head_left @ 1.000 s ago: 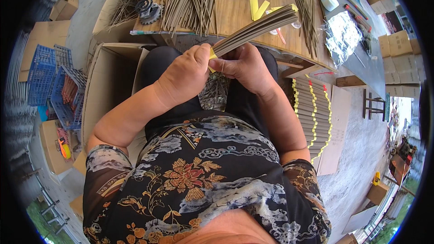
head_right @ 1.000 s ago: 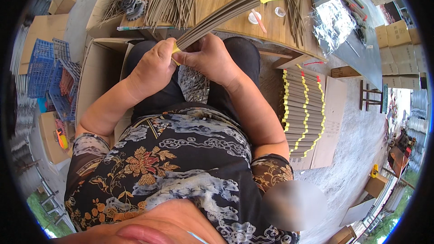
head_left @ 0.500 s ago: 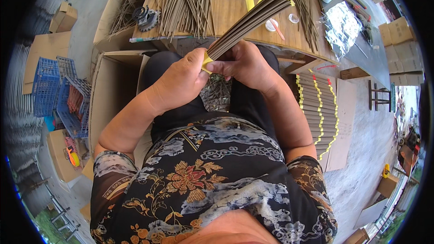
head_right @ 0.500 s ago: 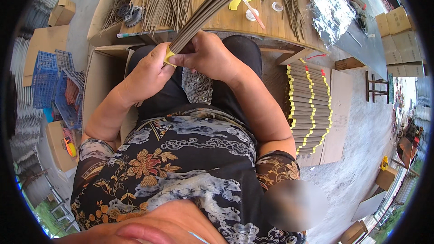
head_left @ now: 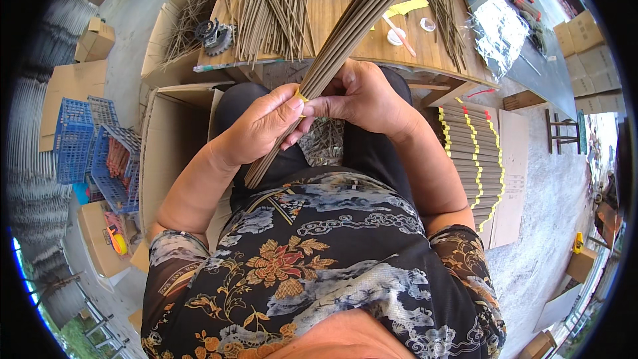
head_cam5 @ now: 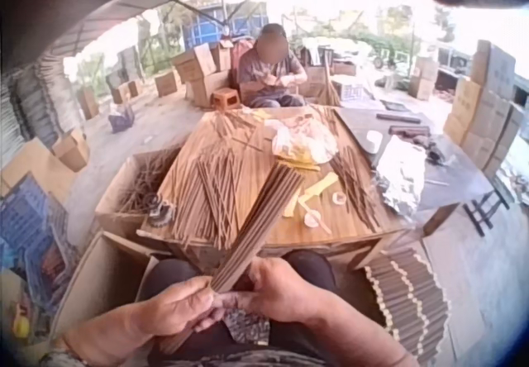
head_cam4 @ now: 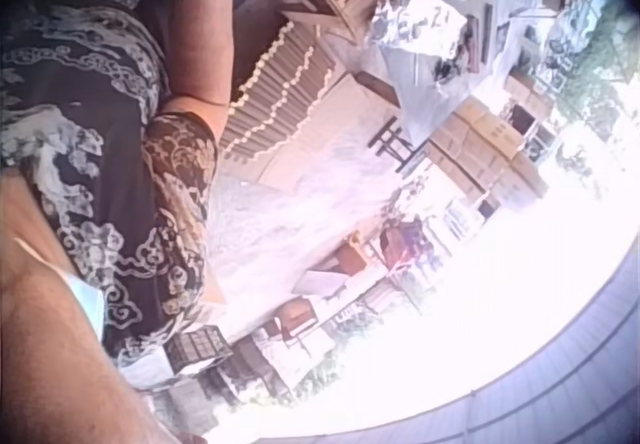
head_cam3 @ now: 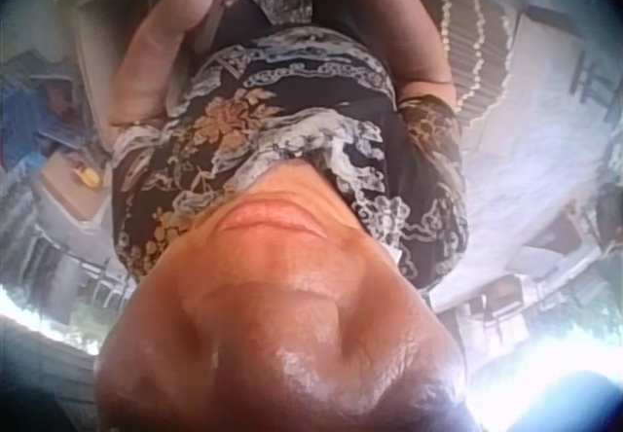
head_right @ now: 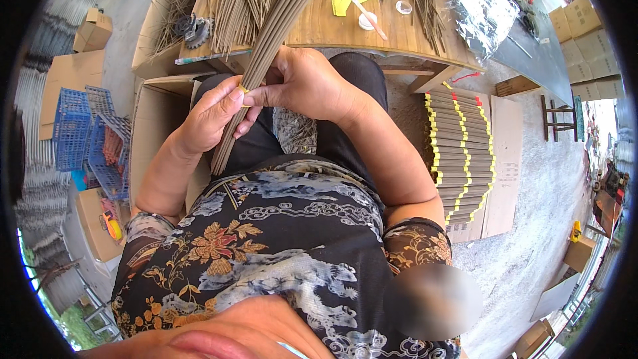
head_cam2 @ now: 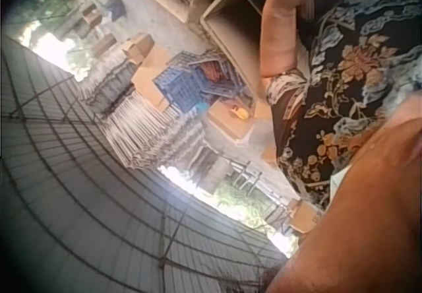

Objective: The person gathers thin wooden sticks into a bundle, wraps the bundle with yellow paper, and secures it with a small white adhesive strip. The person repeats this process to create multiple finished bundles.

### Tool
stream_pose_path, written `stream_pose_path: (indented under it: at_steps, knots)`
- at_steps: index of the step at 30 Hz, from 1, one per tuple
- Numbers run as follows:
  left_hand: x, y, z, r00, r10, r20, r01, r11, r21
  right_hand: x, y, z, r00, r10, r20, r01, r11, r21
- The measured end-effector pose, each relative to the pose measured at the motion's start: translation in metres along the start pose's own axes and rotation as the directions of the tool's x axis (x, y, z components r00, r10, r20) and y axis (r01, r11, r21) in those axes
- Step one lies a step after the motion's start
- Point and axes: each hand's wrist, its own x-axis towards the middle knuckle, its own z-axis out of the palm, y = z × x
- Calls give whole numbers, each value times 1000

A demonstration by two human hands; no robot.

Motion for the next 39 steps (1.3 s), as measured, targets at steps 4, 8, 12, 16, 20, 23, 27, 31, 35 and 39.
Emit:
stream_pose_path:
  at_steps: [4, 8, 12, 16, 20, 23, 27, 31, 35, 39]
  knots:
    - [-3, 3, -2, 999, -27, 30, 30, 991, -130, -2, -1, -1, 999, -3, -35, -2, 990, -139]
    - [-5, 10, 3, 996, -50, 80, 69, 963, -261, 3, -9, -2, 987, -160, -32, 163, 976, 146]
    - [-1, 5, 8, 998, -29, 48, 35, 991, -130, 19, -16, 18, 954, -153, -258, 296, 628, 720]
    - [1, 3, 11, 983, 164, -78, -129, 933, 337, 25, -24, 30, 896, 8, -443, 354, 588, 727]
    - [4, 1, 13, 939, 313, -144, -168, 780, 602, 31, -26, 33, 821, 83, -565, 406, 611, 679]
    - [3, -5, 12, 931, 332, -151, -133, 694, 707, 28, -29, 38, 786, 145, -601, 385, 645, 660]
    - [18, -10, 13, 916, 385, -114, -204, 691, 693, 30, -16, 27, 705, 245, -665, 426, 604, 674]
    - [20, -23, 14, 860, 495, -123, -265, 640, 721, 30, -24, 27, 772, 177, -610, 375, 648, 663]
    - [4, 5, 10, 994, 11, 105, -15, 999, 46, 19, -30, 23, 909, -132, -396, 392, 593, 703]
    - [2, 2, 16, 994, 96, 52, -103, 984, 144, 16, -31, 26, 917, -144, -373, 393, 492, 777]
